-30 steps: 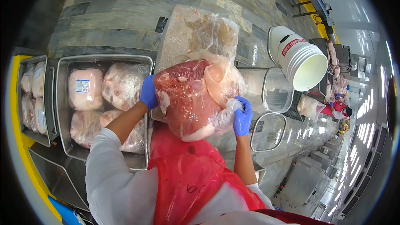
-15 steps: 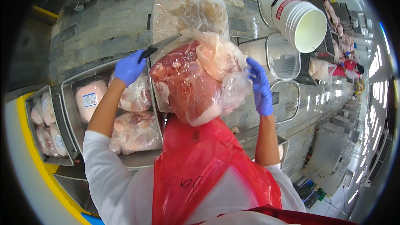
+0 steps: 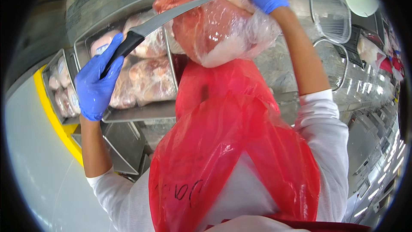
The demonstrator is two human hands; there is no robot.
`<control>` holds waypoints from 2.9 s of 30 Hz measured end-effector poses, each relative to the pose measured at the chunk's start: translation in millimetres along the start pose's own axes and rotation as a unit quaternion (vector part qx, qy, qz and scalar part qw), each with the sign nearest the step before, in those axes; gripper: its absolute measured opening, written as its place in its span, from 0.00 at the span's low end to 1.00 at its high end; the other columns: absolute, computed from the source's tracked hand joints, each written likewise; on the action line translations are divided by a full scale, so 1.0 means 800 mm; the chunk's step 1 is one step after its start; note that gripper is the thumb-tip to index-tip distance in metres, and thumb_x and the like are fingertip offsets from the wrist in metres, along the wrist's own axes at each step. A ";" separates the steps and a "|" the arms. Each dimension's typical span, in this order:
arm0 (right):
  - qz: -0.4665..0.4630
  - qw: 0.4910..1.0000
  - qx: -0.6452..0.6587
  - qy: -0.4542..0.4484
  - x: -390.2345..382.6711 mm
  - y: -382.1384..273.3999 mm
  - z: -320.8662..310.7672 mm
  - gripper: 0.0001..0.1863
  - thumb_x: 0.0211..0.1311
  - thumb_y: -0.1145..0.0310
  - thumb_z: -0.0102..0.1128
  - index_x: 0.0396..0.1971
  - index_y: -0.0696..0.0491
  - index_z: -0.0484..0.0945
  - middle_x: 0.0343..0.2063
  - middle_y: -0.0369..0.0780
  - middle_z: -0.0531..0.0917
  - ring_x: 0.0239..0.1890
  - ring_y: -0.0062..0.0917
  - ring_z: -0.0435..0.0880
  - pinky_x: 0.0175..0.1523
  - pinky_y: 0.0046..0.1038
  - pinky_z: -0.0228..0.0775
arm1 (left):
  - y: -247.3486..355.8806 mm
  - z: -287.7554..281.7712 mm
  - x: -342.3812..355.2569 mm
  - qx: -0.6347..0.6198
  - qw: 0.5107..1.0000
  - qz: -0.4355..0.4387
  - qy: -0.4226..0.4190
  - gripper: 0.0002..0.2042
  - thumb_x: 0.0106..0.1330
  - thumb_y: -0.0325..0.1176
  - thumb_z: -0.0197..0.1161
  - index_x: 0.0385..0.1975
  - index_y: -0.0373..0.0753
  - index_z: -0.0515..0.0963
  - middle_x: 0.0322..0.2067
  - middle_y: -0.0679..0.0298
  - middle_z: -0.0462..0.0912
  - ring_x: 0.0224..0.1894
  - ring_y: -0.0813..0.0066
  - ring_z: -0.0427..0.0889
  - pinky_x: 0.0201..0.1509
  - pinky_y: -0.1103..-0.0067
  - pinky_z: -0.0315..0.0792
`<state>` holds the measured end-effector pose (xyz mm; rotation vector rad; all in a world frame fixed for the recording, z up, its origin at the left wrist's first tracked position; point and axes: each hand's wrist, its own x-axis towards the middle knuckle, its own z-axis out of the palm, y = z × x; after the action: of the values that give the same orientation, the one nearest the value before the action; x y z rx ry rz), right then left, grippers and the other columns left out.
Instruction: The person unpacks vacuum-sealed meat portions from a metal tray, places them on a cutting board, and uses a knife to trim fat and separate pieces. The trimmed meat is placed into a metal container.
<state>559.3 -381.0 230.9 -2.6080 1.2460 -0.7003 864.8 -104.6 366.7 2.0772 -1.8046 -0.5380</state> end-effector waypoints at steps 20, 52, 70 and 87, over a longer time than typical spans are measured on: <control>0.191 0.904 0.357 -0.140 0.011 0.089 0.017 0.19 0.60 0.68 0.58 0.49 0.59 0.71 0.33 0.39 0.78 0.34 0.22 0.75 0.36 0.28 0.71 | 0.100 -0.039 0.111 0.228 0.958 0.127 -0.116 0.21 0.63 0.32 0.65 0.57 0.53 0.77 0.29 0.56 0.80 0.27 0.59 0.76 0.36 0.75 0.73; 0.131 0.854 0.474 -0.169 0.061 0.169 0.137 0.25 0.58 0.74 0.58 0.58 0.55 0.73 0.49 0.37 0.81 0.50 0.21 0.77 0.56 0.25 0.71 | 0.073 -0.002 0.176 0.043 0.987 0.032 -0.151 0.22 0.64 0.31 0.64 0.59 0.51 0.75 0.30 0.54 0.82 0.26 0.62 0.76 0.37 0.75 0.74; 0.178 0.923 0.316 -0.130 0.073 0.183 0.125 0.24 0.56 0.63 0.62 0.53 0.54 0.76 0.40 0.39 0.84 0.39 0.24 0.81 0.45 0.29 0.74 | 0.020 0.114 0.092 -0.065 0.998 0.001 0.020 0.21 0.61 0.29 0.67 0.56 0.46 0.78 0.19 0.58 0.76 0.18 0.73 0.66 0.25 0.77 0.68; 0.073 0.955 0.277 -0.072 0.072 0.223 0.178 0.28 0.55 0.60 0.62 0.56 0.54 0.73 0.49 0.50 0.80 0.54 0.38 0.78 0.57 0.36 0.70 | 0.109 -0.031 0.123 -0.011 0.983 -0.091 -0.160 0.17 0.69 0.29 0.59 0.57 0.38 0.76 0.51 0.64 0.83 0.50 0.80 0.78 0.59 0.79 0.70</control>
<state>535.6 -546.4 64.8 -2.0474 1.0053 -0.6958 814.0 -213.9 424.6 2.2583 -1.7669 -0.9865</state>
